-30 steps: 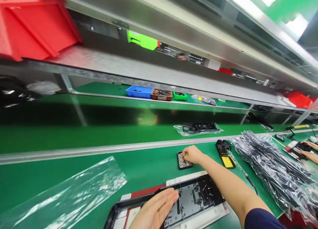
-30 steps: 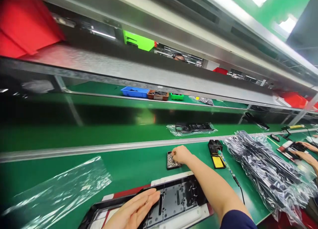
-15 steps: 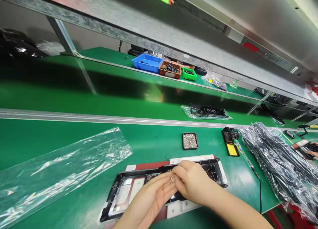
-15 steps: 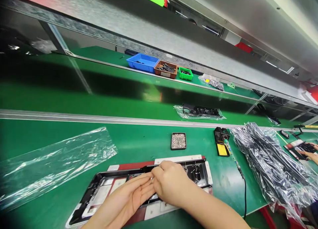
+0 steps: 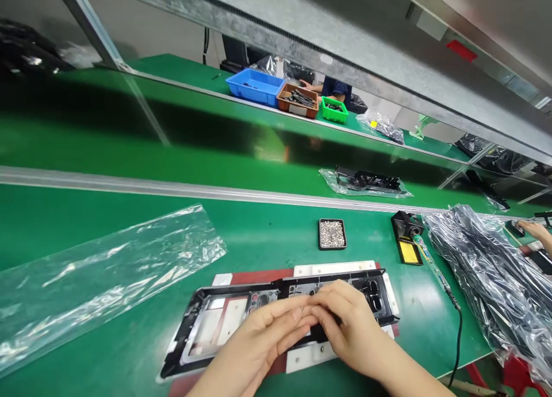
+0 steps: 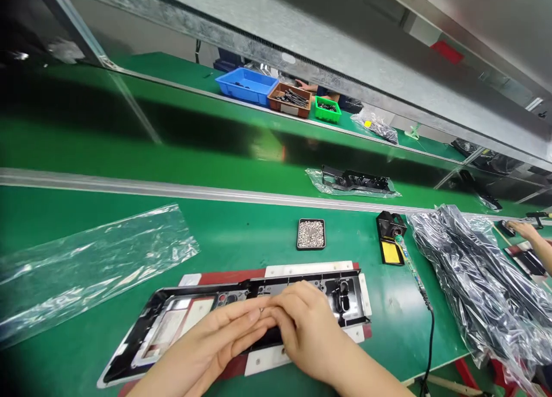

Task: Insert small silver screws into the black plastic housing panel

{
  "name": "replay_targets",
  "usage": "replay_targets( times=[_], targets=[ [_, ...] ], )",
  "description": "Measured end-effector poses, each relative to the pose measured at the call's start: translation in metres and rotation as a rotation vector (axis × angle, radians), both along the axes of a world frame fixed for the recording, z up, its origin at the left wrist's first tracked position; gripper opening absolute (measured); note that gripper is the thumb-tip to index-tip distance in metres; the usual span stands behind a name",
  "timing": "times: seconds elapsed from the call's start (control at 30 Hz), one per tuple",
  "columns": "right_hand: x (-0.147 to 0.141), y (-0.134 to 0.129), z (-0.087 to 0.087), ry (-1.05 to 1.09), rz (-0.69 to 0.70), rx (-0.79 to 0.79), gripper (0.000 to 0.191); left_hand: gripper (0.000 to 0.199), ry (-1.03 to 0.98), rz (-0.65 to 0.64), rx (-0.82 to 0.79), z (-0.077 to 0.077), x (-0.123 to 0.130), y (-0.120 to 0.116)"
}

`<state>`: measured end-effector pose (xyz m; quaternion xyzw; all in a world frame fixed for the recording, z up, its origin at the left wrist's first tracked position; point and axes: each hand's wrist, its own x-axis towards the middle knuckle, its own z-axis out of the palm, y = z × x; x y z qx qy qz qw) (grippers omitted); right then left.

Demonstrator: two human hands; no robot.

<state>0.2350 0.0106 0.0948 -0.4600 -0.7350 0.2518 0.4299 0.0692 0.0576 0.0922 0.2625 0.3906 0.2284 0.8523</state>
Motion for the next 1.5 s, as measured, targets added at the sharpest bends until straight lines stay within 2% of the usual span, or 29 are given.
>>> replay_targets(
  times=[0.13, 0.23, 0.37, 0.53, 0.67, 0.97, 1.17, 1.23, 1.33, 1.4, 1.5],
  targets=[
    [0.005, -0.005, -0.001, 0.099, 0.004, -0.051, 0.018, 0.030, -0.018, -0.017, -0.004, 0.003, 0.001, -0.003],
    [0.010, -0.006, -0.001, 0.130, 0.022, -0.102, 0.014, 0.027, -0.062, 0.003, -0.068, 0.003, 0.001, -0.004],
    [0.016, -0.005, 0.000, 0.164, 0.041, -0.137, 0.013, 0.024, -0.184, 0.048, -0.162, 0.002, -0.002, -0.006],
    [0.020, -0.008, -0.002, 0.195, 0.050, -0.141, 0.017, 0.025, -0.262, 0.029, -0.200, 0.003, -0.005, -0.006],
    [0.020, -0.008, -0.002, 0.237, 0.059, -0.185, 0.018, 0.023, -0.240, 0.026, -0.212, 0.003, -0.004, -0.006],
    [0.018, -0.003, 0.004, 0.229, 0.002, -0.253, 0.008, 0.024, -0.181, -0.022, -0.196, 0.003, -0.003, -0.006],
    [0.024, -0.007, 0.014, 0.110, -0.042, -0.171, 0.010, 0.029, -0.135, -0.036, -0.235, 0.002, -0.005, -0.006],
    [0.033, -0.002, 0.020, 0.009, -0.106, -0.122, 0.008, 0.032, -0.072, -0.018, -0.248, 0.003, -0.004, -0.004],
    [0.052, 0.021, 0.026, -0.173, -0.186, -0.037, 0.009, 0.034, 0.021, -0.041, -0.236, 0.007, -0.003, -0.002],
    [0.066, 0.042, 0.024, -0.241, -0.256, 0.000, 0.017, 0.035, 0.062, -0.067, -0.221, 0.011, -0.002, -0.001],
    [0.084, 0.074, 0.013, -0.295, -0.239, -0.014, 0.027, 0.035, 0.111, -0.063, -0.209, 0.015, -0.001, -0.001]
  ],
)
